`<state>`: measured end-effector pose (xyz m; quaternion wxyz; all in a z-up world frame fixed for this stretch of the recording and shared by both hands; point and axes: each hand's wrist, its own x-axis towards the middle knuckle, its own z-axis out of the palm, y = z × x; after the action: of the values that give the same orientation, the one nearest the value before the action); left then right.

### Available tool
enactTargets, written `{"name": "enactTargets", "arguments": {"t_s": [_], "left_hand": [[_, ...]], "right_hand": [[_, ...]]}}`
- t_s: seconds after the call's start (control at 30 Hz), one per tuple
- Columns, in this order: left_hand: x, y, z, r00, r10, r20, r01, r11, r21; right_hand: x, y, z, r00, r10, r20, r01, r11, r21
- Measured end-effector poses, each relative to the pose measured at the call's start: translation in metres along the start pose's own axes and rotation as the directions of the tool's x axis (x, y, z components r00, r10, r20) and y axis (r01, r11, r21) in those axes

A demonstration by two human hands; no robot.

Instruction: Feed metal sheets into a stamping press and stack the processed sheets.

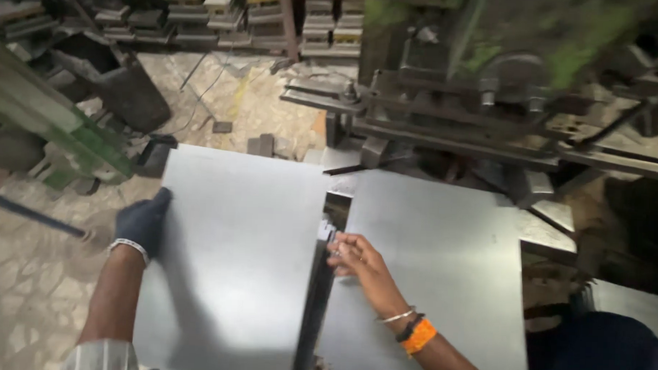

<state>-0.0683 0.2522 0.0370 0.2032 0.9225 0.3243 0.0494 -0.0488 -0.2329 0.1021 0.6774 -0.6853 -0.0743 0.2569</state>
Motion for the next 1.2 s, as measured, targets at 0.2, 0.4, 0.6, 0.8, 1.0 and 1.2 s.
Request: {"name": "enactTargets", "arguments": {"t_s": [0.2,0.4,0.6,0.8,1.0,1.2], "left_hand": [[-0.085,0.155,0.013,0.897,0.044,0.44,0.352,0.532,-0.771],[-0.15,0.248,0.064,0.755,0.393,0.524,0.609,-0.126,-0.783],[-0.159,0.264,0.15,0.724,0.227,0.652,0.651,0.091,-0.754],[-0.135,0.327,0.139,0.806,0.366,0.466,0.398,0.249,-0.883],[-0.079,0.374,0.144,0.849,0.296,0.438,0.205,0.58,-0.789],[-0.063,0.385,0.148,0.882,0.223,0.416,0.247,0.533,-0.809]], "right_hand": [[-0.061,0.007,-0.074,0.95,0.137,-0.282,-0.128,0.991,0.048],[-0.068,0.055,-0.234,0.817,-0.11,-0.565,0.31,0.911,0.271],[-0.063,-0.003,-0.268,0.833,-0.055,-0.551,0.231,0.939,0.255],[-0.016,-0.016,-0.3,0.808,-0.069,-0.585,0.216,0.959,0.186],[0.062,0.011,-0.347,0.728,-0.086,-0.68,0.381,0.875,0.298],[0.076,0.001,-0.346,0.72,-0.117,-0.683,0.372,0.897,0.238]]}}
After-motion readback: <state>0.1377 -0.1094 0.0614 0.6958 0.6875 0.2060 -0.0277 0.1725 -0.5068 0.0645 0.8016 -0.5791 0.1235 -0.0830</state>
